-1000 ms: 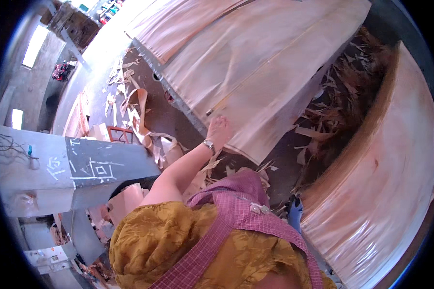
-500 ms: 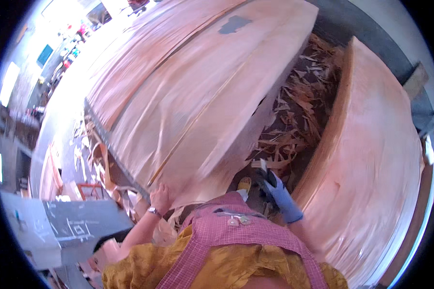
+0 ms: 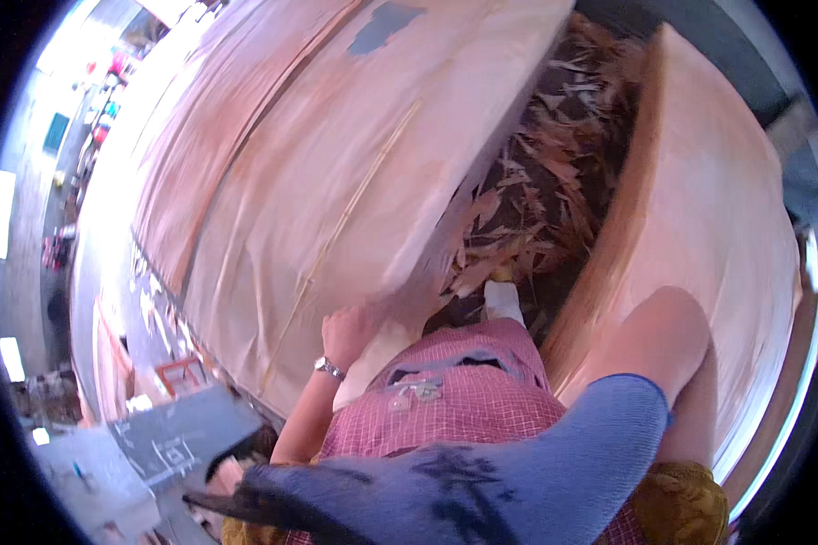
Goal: The person tapes together thin veneer sheets using small strips of white tape and a hand-held tool to press the seams, then moves and stacks large sheets of veneer onto nearby piles in a workshop environment.
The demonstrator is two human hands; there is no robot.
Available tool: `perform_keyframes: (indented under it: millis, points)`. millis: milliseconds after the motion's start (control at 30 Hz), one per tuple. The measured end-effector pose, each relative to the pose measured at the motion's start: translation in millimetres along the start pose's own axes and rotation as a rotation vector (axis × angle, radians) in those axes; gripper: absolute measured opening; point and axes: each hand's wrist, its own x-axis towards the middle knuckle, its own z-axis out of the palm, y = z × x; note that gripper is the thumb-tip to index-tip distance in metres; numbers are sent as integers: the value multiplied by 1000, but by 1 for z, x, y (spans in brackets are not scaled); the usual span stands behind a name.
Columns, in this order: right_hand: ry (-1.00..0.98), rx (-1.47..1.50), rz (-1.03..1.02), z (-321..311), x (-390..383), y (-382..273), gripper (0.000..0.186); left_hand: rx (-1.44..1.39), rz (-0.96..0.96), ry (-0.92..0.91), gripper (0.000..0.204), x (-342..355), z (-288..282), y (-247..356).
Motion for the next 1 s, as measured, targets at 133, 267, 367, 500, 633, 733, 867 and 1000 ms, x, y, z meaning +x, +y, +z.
perform_keyframes:
  millis: [133,267,367,500,633,733,867,1000]
  points:
    - [-27,60,66,-71,-46,-49,45,-66,-191,12,23,19,13,16]
    - [242,-47,227,-158,-50,-57,43,-235,-425,-3,31,-15,50,30]
    - [700,-176,426,-240,-48,33,41,-400,-625,63,31,-32,51,56]
    - [704,-538,341,-365,-163,251,35,-501,-770,45,33,-58,57,71]
    - [344,-458,760,-269,-113,227,31,-555,-931,169,27,-153,118,89]
    - [112,-598,778,-233,-64,260,28,-620,-1222,243,22,-224,139,108]
    - [-3,-579,866,-151,28,287,31,-745,-1414,364,24,-319,167,119]
    - [-174,-676,919,-46,99,320,33,-839,-1627,299,24,-400,213,138]
